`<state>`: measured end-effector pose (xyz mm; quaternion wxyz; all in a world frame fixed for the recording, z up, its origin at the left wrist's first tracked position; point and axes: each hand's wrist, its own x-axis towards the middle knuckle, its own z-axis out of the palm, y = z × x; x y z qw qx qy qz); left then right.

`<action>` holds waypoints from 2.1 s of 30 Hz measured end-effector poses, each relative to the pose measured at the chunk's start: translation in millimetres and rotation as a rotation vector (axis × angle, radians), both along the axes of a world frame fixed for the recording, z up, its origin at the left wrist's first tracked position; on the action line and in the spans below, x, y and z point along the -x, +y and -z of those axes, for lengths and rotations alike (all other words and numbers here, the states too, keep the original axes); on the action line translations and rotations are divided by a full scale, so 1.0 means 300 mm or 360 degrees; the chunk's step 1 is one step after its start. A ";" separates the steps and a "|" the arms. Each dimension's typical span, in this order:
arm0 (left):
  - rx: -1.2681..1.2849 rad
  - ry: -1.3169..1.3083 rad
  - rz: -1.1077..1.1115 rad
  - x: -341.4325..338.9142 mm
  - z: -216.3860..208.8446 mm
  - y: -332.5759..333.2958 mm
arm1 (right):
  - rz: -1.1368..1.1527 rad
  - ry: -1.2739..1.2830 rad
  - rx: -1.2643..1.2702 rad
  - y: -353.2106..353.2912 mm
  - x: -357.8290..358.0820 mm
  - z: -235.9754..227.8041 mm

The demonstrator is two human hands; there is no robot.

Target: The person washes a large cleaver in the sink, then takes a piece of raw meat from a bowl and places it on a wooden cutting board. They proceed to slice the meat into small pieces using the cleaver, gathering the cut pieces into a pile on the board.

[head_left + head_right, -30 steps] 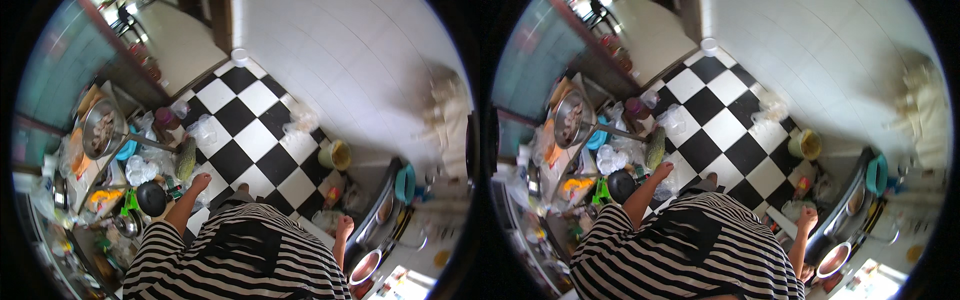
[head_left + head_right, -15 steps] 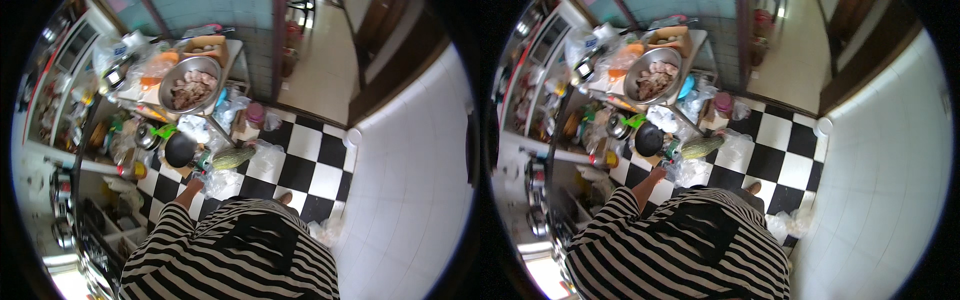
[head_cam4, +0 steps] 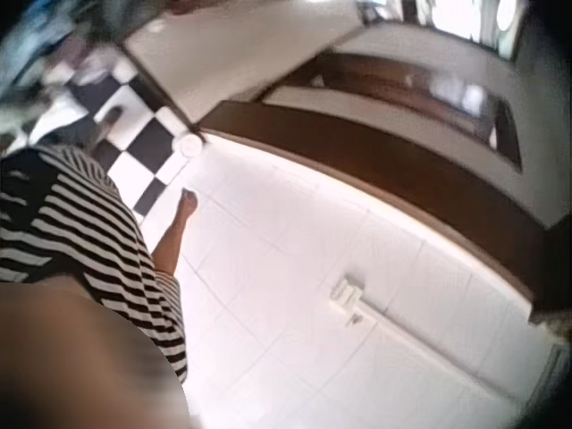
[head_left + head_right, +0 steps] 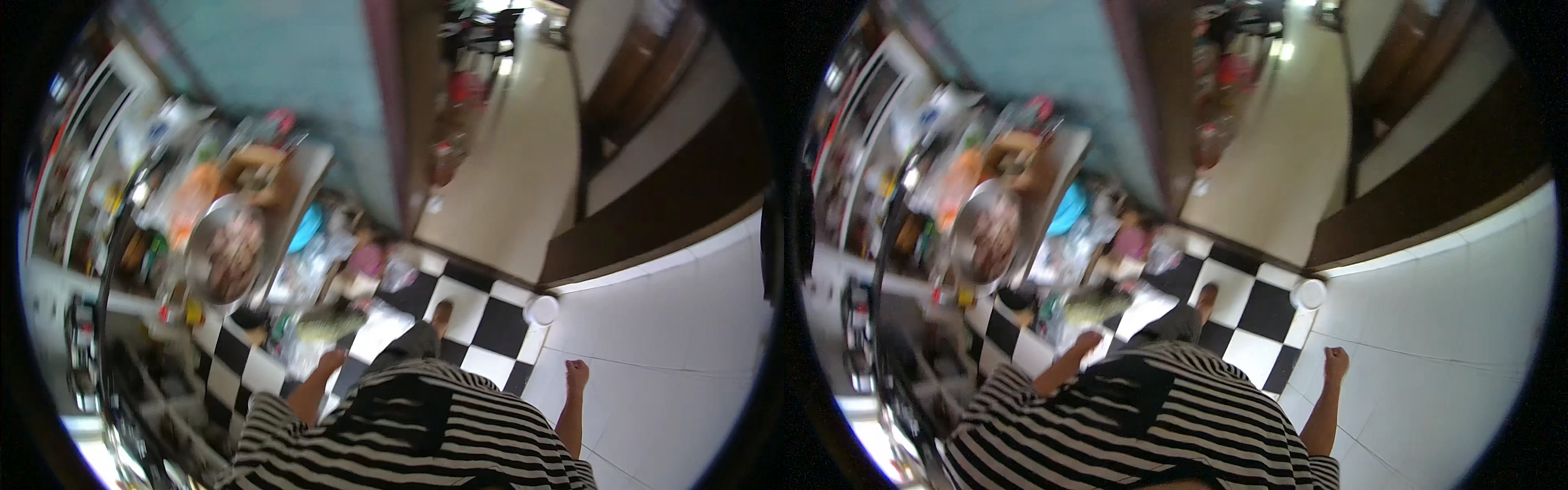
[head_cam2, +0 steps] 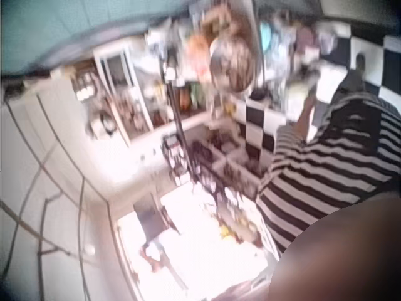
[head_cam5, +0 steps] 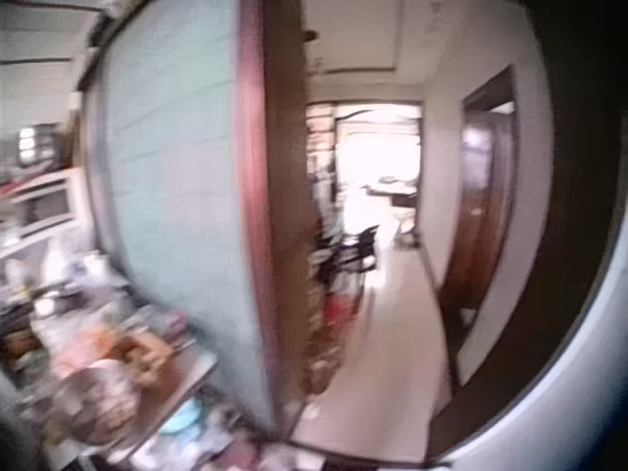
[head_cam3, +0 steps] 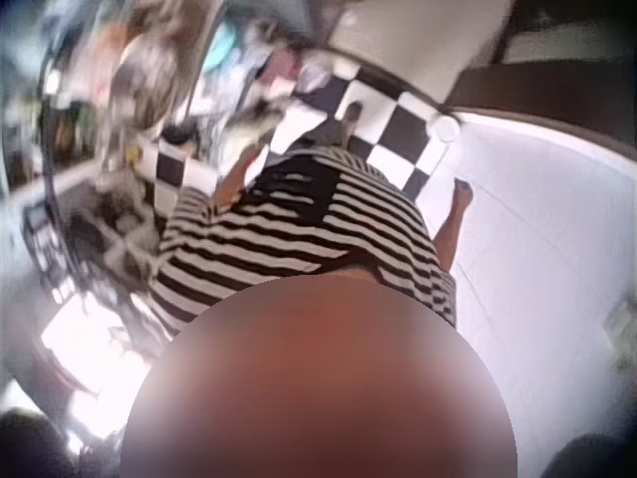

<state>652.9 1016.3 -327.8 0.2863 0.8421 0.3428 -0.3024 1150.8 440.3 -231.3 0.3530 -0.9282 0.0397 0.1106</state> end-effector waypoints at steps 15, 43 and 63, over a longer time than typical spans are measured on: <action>0.0085 -0.0602 -0.0373 -2.126 -0.152 0.513 | -0.1357 0.0516 0.1027 0.166 -0.617 0.317; 0.0064 -0.0141 -0.0131 -4.624 -0.014 1.388 | -0.1232 -0.0684 -0.0575 1.024 -3.427 0.066; 0.0776 -0.1680 -0.0447 -6.772 -1.175 1.836 | 0.0108 0.1197 -0.0616 2.102 -5.675 0.019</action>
